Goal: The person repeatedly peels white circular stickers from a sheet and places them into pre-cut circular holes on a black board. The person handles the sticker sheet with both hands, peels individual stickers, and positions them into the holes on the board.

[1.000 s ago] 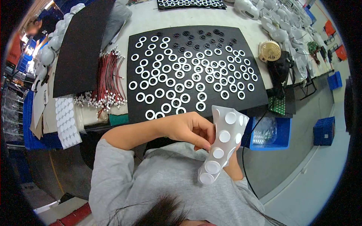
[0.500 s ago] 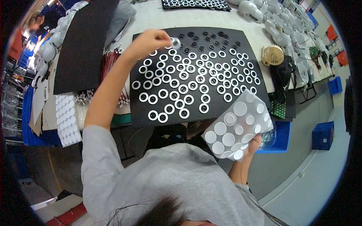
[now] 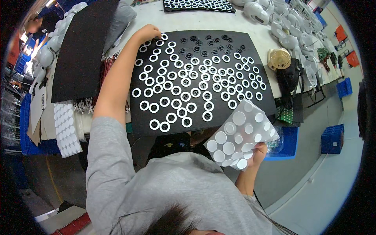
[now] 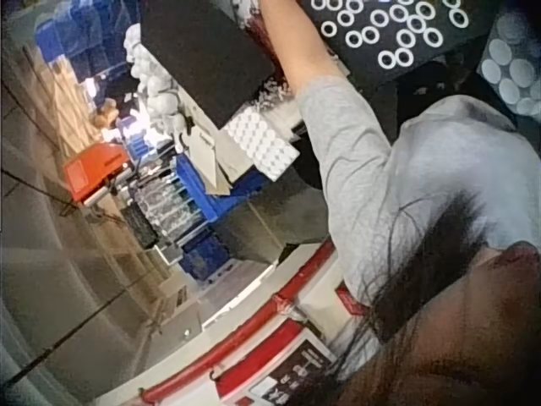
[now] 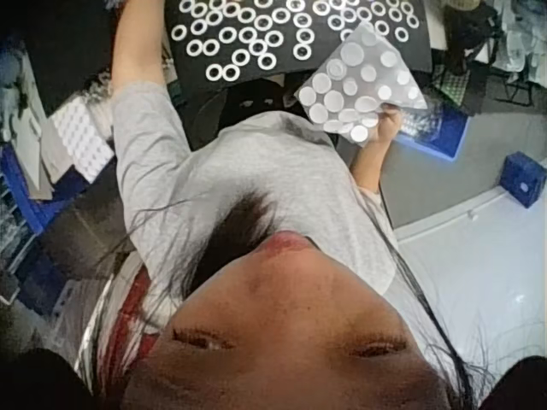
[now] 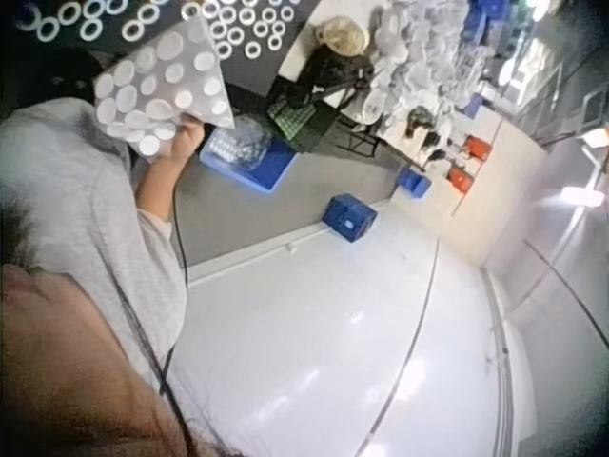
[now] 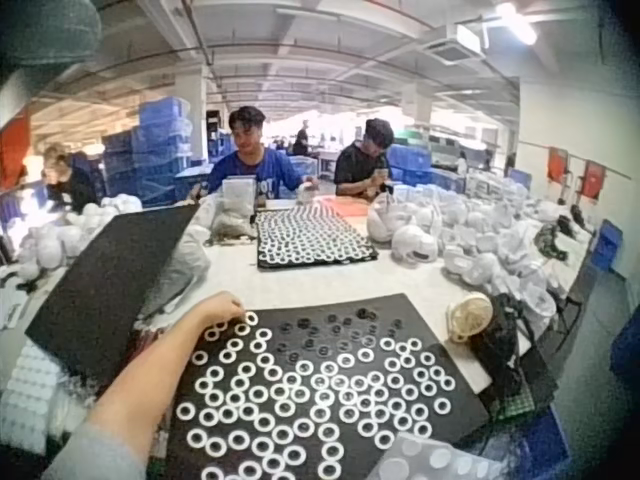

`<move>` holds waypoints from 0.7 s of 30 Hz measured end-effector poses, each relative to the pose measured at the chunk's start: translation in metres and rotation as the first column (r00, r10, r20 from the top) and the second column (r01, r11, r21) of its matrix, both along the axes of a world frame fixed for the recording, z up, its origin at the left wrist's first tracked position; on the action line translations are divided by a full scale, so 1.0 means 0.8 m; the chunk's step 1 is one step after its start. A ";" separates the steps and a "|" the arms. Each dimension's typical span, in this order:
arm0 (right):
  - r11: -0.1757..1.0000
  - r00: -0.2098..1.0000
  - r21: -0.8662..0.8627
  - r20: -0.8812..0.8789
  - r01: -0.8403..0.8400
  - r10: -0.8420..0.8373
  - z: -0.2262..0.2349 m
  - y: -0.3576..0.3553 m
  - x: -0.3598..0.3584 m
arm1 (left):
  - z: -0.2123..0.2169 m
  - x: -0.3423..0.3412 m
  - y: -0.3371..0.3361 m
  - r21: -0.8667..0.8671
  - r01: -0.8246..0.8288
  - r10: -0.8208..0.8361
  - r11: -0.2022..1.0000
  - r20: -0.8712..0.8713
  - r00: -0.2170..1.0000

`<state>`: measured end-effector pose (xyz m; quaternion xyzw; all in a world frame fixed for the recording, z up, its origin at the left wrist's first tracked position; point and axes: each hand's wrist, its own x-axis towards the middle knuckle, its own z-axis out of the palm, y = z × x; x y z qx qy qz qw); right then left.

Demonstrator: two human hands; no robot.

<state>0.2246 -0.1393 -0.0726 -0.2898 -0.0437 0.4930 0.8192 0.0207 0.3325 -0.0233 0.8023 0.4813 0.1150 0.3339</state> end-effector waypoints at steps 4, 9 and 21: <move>0.999 0.997 -0.041 -0.082 -0.004 0.000 0.001 0.006 -0.005 | -0.002 0.001 0.004 0.006 0.005 -0.005 1.000 -0.015 1.000; 0.997 0.991 -0.014 -0.113 -0.079 0.077 0.014 0.013 -0.012 | -0.003 0.008 0.000 0.128 0.007 0.013 0.992 -0.159 0.987; 0.990 0.982 0.035 -0.123 -0.138 0.141 0.006 0.012 -0.020 | -0.007 0.014 0.005 0.258 0.004 0.072 0.966 -0.286 0.956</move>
